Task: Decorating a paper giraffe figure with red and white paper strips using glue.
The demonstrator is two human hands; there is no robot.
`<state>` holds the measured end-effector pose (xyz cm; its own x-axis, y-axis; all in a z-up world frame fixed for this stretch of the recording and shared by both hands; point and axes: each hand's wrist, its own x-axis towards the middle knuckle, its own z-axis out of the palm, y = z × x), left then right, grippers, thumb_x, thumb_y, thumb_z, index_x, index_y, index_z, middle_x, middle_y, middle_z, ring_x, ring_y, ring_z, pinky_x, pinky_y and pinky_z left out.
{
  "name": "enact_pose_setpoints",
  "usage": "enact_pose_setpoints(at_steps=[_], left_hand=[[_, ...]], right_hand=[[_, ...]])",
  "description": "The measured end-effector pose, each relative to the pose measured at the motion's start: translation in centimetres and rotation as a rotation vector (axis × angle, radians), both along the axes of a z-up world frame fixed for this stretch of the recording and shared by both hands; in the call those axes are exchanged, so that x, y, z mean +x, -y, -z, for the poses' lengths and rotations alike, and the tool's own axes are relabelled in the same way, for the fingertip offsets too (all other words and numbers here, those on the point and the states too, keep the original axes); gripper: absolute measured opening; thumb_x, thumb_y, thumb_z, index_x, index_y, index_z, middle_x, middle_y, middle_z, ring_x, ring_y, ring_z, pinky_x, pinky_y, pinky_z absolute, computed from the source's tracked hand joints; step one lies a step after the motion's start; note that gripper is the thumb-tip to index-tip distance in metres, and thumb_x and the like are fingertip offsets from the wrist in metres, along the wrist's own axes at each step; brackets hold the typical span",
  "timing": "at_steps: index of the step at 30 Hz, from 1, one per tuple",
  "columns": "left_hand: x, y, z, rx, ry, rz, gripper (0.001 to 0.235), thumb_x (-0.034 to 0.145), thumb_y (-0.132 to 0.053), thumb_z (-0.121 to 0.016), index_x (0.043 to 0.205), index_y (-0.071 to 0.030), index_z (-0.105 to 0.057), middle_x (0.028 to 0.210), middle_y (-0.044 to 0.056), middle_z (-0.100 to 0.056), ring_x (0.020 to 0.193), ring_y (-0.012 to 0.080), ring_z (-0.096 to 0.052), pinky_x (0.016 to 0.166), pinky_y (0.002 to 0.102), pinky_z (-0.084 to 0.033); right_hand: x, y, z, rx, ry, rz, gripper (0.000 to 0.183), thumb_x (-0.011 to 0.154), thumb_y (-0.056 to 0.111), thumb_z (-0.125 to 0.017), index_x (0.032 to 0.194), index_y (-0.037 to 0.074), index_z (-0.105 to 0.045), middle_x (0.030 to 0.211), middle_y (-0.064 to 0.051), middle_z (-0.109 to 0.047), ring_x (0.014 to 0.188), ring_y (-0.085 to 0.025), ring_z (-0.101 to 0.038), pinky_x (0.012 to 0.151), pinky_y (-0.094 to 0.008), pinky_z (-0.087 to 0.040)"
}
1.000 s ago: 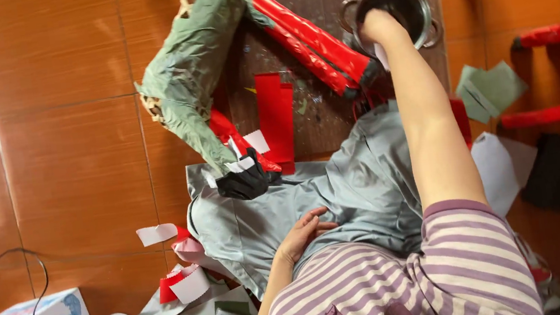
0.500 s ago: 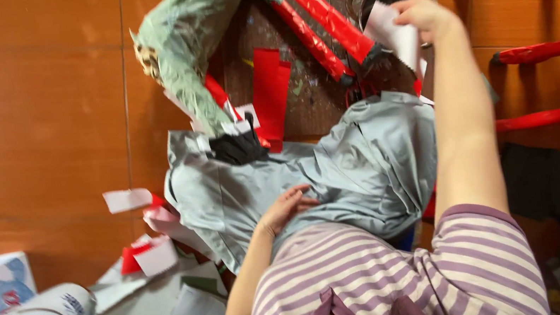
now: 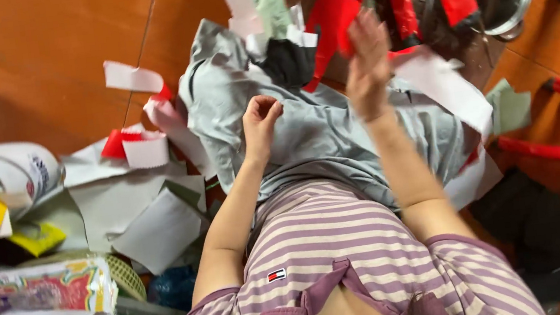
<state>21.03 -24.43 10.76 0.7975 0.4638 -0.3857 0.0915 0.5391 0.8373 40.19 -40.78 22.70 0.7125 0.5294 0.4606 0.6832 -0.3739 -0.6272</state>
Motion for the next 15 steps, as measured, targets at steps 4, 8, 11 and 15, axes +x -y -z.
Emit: enact_pose_setpoints(at_steps=[4, 8, 11, 15], left_hand=[[0.5, 1.2, -1.3, 0.080, 0.037, -0.121, 0.013, 0.103, -0.006, -0.070, 0.114, -0.001, -0.065, 0.104, 0.003, -0.066, 0.098, 0.0093, -0.062, 0.090, 0.024, -0.050], [3.0, 1.4, -3.1, -0.126, 0.103, -0.225, 0.026, 0.106, -0.025, -0.058, 0.123, -0.006, -0.064, 0.128, -0.002, -0.062, 0.115, 0.0086, -0.058, 0.099, 0.025, -0.048], [4.6, 0.7, -2.0, -0.315, 0.174, -0.265, 0.042, 0.107, -0.042, -0.048, 0.128, -0.009, -0.063, 0.132, 0.000, -0.063, 0.120, 0.0115, -0.057, 0.101, 0.028, -0.048], [5.5, -1.4, -0.6, -0.443, 0.209, -0.292, 0.054, 0.108, -0.052, -0.045, 0.129, -0.006, -0.064, 0.123, 0.005, -0.068, 0.110, 0.0154, -0.064, 0.091, 0.030, -0.053]], right_hand=[[-3.9, -3.3, 4.4, 0.029, 0.061, -0.055, 0.053, 0.094, -0.009, -0.053, 0.143, 0.007, -0.064, 0.157, -0.015, -0.051, 0.154, -0.037, -0.038, 0.132, -0.058, -0.017], [-3.3, -4.9, 4.2, -0.076, 0.121, -0.193, 0.046, 0.099, 0.000, -0.062, 0.141, 0.016, -0.067, 0.157, -0.013, -0.051, 0.153, -0.037, -0.038, 0.130, -0.058, -0.016], [-2.0, -5.5, 3.0, -0.163, 0.126, -0.340, 0.046, 0.098, 0.005, -0.064, 0.141, 0.020, -0.069, 0.158, -0.011, -0.051, 0.153, -0.037, -0.036, 0.129, -0.058, -0.014], [-1.0, -6.1, 1.2, -0.290, 0.161, -0.485, 0.053, 0.092, 0.006, -0.064, 0.143, 0.019, -0.068, 0.160, -0.009, -0.051, 0.154, -0.037, -0.034, 0.127, -0.060, -0.010]])
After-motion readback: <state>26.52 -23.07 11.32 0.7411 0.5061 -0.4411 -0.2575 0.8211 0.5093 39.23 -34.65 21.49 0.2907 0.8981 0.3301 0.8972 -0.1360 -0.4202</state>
